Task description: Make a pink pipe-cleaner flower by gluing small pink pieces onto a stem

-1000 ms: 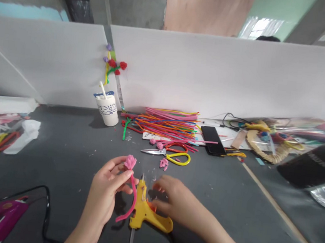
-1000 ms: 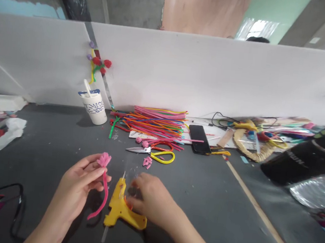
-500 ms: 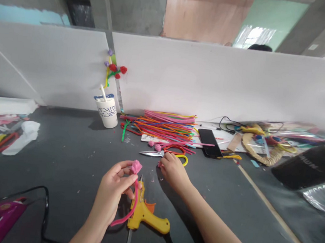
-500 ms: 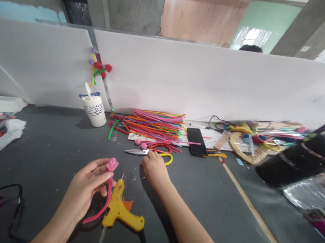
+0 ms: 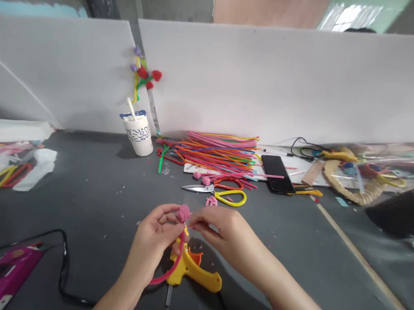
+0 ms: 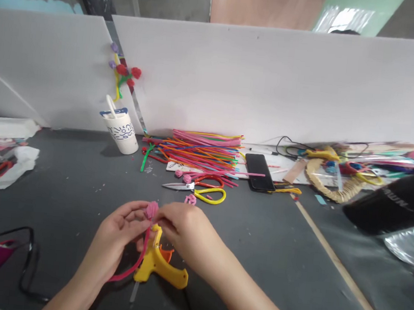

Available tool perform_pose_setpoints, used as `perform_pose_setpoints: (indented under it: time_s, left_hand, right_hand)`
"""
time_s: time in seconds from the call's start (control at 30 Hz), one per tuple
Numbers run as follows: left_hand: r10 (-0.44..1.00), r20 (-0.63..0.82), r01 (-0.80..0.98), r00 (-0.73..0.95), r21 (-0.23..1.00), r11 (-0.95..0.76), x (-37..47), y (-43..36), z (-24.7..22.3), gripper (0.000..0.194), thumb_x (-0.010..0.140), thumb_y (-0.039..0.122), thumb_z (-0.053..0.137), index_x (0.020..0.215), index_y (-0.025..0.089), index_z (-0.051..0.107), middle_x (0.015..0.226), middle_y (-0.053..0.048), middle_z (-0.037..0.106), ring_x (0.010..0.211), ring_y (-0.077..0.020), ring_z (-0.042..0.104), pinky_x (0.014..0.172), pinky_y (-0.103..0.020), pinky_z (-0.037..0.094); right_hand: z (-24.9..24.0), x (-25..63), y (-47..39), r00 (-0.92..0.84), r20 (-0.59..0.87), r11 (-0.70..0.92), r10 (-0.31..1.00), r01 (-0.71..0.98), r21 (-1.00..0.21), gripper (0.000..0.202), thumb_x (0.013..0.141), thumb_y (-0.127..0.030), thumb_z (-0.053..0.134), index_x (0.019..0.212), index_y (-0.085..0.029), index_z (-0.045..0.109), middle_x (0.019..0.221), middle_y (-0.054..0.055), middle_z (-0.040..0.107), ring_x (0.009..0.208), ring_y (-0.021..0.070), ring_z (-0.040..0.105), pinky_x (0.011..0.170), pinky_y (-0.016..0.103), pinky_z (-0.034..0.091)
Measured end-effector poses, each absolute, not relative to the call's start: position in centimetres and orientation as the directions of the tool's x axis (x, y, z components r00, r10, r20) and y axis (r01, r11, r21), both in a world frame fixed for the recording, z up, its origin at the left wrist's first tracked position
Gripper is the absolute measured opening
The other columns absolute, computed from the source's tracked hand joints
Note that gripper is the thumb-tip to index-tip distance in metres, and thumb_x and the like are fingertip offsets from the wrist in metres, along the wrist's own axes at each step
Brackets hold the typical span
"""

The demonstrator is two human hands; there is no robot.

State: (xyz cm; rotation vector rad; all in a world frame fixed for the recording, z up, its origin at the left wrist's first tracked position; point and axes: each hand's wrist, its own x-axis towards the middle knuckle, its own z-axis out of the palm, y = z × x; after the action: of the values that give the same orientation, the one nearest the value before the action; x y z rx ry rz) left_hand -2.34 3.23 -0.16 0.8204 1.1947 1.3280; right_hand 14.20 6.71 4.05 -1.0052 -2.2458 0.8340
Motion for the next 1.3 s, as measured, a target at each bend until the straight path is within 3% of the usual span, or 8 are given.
perform_pose_setpoints:
  time_s: [0.23, 0.67, 1.07, 1.3]
  left_hand:
    - [0.982, -0.13, -0.174, -0.134, 0.979, 0.106, -1.8, 2.9, -0.3, 0.024, 0.07, 0.018, 0.072, 0.092, 0.018, 0.062, 0.063, 0.005, 0.061, 0.039, -0.0082, 0.055, 0.036, -0.018, 0.044]
    - [0.984, -0.127, -0.098, -0.122, 0.988, 0.115, -1.7, 2.6, -0.4, 0.024, 0.07, 0.021, 0.07, 0.092, 0.019, 0.062, 0.065, 0.006, 0.059, 0.045, -0.0098, 0.056, 0.039, -0.019, 0.046]
    - [0.983, -0.151, -0.179, -0.101, 0.975, 0.131, -1.8, 2.6, -0.4, 0.023, 0.07, 0.023, 0.073, 0.09, 0.017, 0.062, 0.062, 0.006, 0.058, 0.041, -0.0077, 0.052, 0.034, -0.016, 0.04]
    - [0.978, -0.199, -0.278, -0.066, 0.945, 0.174, -2.2, 2.5, -0.4, 0.02, 0.073, 0.018, 0.07, 0.092, 0.015, 0.062, 0.062, 0.004, 0.06, 0.04, -0.0052, 0.048, 0.033, -0.013, 0.036]
  right_hand:
    - [3.1, 13.9, 6.2, -0.559, 0.274, 0.593, 0.783, 0.537, -0.599, 0.014, 0.086, -0.004, 0.05, 0.088, -0.017, 0.054, 0.078, 0.003, 0.063, 0.067, 0.0139, 0.054, 0.061, 0.022, 0.04]
    - [2.1, 13.5, 6.3, -0.574, 0.319, 0.647, 0.754, 0.565, -0.512, 0.014, 0.083, -0.003, 0.051, 0.087, -0.017, 0.053, 0.078, 0.007, 0.063, 0.069, 0.0182, 0.053, 0.061, 0.026, 0.039]
    - [2.2, 13.3, 6.1, -0.57, 0.38, 0.682, 0.729, 0.557, -0.474, 0.014, 0.089, -0.006, 0.05, 0.082, -0.018, 0.053, 0.072, 0.004, 0.061, 0.065, 0.0167, 0.052, 0.06, 0.025, 0.037]
    - [2.9, 13.8, 6.4, -0.587, 0.465, 0.748, 0.663, 0.486, -0.452, 0.005, 0.088, -0.011, 0.06, 0.086, -0.015, 0.062, 0.078, 0.005, 0.062, 0.072, 0.0183, 0.054, 0.065, 0.026, 0.04]
